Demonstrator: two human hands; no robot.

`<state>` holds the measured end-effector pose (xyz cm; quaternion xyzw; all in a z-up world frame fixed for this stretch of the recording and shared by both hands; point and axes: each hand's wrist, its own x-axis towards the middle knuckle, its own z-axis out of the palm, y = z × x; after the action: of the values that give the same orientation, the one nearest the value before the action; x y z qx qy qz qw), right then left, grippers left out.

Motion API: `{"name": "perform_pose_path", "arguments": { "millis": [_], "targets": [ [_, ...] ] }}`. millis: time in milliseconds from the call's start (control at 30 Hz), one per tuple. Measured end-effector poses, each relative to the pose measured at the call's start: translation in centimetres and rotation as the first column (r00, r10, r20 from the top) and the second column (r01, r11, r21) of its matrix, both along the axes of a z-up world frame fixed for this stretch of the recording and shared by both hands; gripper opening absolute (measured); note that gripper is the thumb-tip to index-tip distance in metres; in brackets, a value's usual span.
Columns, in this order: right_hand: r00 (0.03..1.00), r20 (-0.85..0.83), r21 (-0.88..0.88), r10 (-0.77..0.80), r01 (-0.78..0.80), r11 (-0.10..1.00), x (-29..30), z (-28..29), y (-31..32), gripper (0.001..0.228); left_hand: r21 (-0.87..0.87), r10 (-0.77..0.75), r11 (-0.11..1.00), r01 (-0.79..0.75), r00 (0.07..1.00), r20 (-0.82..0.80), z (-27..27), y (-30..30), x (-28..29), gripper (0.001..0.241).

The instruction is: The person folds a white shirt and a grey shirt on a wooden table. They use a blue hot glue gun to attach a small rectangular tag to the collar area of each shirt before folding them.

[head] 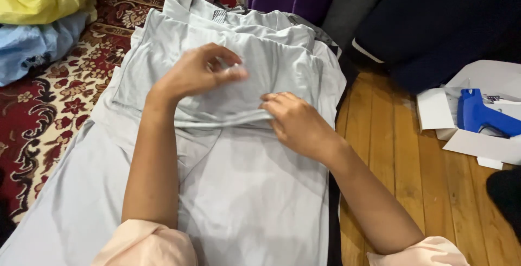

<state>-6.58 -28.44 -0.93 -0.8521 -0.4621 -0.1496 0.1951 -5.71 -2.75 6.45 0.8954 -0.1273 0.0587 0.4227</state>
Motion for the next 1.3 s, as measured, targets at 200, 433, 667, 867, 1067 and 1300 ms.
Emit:
{"name": "perform_pose_path", "arguments": {
  "millis": [200, 433, 667, 867, 1067, 1300],
  "targets": [
    [0.976, -0.097, 0.463, -0.197, 0.219, 0.859, 0.9, -0.1, -0.4, 0.024, 0.495, -0.018, 0.867, 0.054, 0.997, -0.077, -0.9, -1.3, -0.9, 0.074],
    [0.956, -0.289, 0.478, 0.044, 0.105, 0.872, -4.8, 3.4, 0.4, 0.020, 0.630, 0.373, 0.478, -0.612, 0.791, 0.485, -7.0, 15.2, 4.4, 0.031],
    [0.724, -0.670, 0.056, 0.164, -0.171, 0.984, -2.8, -2.0, 4.0, 0.038, 0.567, 0.627, 0.681, -0.463, 0.769, -0.125, -7.4, 10.4, 2.1, 0.049],
    [0.774, -0.633, 0.058, 0.031, 0.007, 0.998, -3.2, -5.5, 4.4, 0.039, 0.501, 0.596, 0.694, -0.517, 0.803, 0.002, -12.5, 13.4, 2.3, 0.044],
    [0.730, -0.677, -0.153, -0.100, -0.007, 0.988, -10.9, 1.2, 2.3, 0.038, 0.634, 0.524, 0.688, -0.353, 0.846, -0.097, -9.9, 20.1, -7.5, 0.053],
    [0.462, -0.849, -0.071, 0.257, -0.582, 0.810, -22.6, 4.0, 3.3, 0.026, 0.767, 0.689, 0.568, -0.300, 0.682, -0.244, -4.3, 24.0, -26.9, 0.036]
  ]
}}
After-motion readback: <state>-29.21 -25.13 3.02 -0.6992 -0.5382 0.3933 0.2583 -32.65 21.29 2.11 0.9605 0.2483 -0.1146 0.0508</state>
